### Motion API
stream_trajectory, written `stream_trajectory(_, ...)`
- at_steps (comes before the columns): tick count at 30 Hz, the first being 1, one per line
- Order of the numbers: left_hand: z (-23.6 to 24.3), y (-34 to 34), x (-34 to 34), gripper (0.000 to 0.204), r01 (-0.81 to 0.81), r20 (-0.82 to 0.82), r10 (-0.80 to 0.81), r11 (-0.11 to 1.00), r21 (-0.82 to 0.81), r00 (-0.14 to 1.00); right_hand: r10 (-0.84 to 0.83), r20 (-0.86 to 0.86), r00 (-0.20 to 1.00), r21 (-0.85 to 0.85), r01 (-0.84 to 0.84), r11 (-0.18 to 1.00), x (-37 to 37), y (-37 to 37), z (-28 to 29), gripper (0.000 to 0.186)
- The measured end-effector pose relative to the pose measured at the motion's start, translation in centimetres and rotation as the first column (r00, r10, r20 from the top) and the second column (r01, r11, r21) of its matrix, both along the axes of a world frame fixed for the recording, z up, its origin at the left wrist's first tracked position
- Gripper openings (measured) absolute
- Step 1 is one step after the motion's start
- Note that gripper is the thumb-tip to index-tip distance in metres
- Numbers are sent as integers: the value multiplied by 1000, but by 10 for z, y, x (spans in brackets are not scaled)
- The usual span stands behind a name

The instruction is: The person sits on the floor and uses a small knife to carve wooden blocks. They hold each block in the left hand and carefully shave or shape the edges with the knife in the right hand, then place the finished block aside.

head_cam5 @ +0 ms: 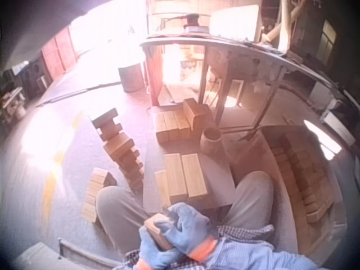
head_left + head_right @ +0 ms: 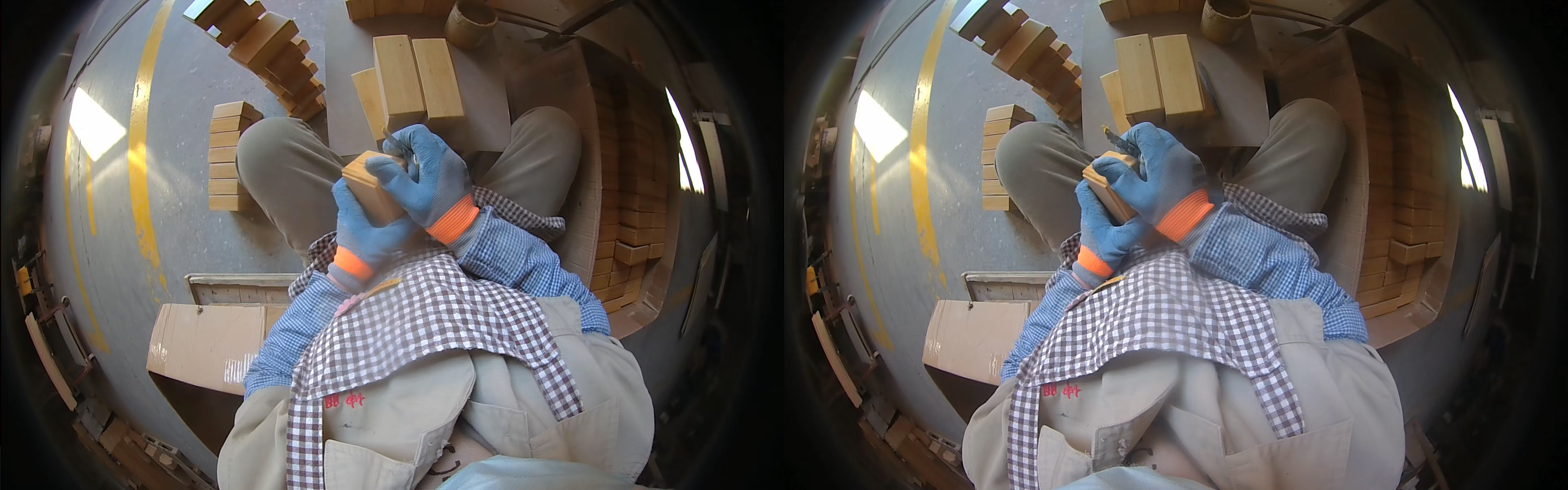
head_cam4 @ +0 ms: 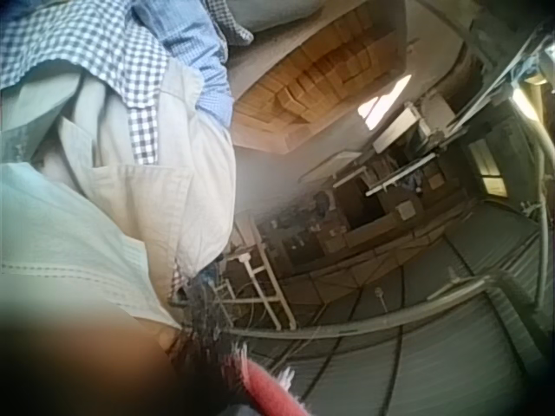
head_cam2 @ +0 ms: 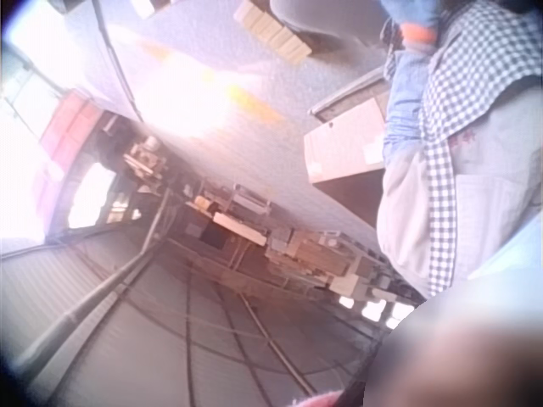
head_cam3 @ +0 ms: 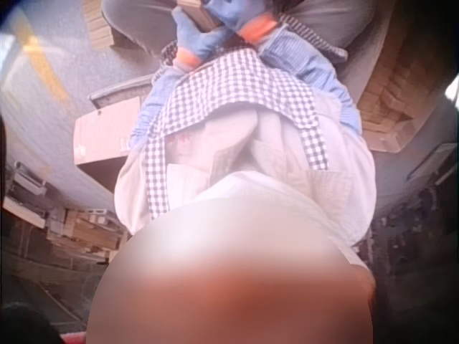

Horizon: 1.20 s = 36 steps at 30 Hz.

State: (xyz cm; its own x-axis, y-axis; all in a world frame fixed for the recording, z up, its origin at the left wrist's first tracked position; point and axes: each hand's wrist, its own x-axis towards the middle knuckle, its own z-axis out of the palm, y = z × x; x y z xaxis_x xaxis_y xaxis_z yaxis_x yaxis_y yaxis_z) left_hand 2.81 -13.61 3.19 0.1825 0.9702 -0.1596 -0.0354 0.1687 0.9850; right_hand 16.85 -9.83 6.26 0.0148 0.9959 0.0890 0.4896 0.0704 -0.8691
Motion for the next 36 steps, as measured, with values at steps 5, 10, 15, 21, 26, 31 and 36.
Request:
stream_trajectory(5, -10, 0, -1, 80, 12, 38, -13, 999, 39, 999, 46, 17, 999, 12, -47, 999, 2, -2, 2, 51)
stream_trajectory(10, -16, -2, -5, 80, 63, -21, -61, 992, 110, 998, 66, -163, 984, -49, -75, 996, 5, -4, -5, 37)
stream_trajectory(15, -36, 4, -1, 82, 217, -254, -148, 938, 270, 956, -76, -613, 786, -178, -44, 983, 10, -20, -19, 27)
stream_trajectory(21, -34, 5, -2, 85, 215, -107, -193, 937, 275, 975, -186, -650, 737, -398, -121, 909, 21, -28, -33, 26)
stream_trajectory(26, -22, 9, 1, 89, 219, -78, -206, 944, 245, 975, -234, -606, 761, -455, -90, 886, 24, -25, -30, 26)
stream_trajectory(31, -26, 14, -3, 90, 228, 20, -235, 959, 168, 972, -90, -492, 866, -349, -102, 931, 38, -24, -19, 31)
stream_trajectory(36, -32, 19, -8, 94, 239, 125, -233, 971, -33, 964, -107, -533, 839, -412, -147, 899, 46, -26, -13, 33)
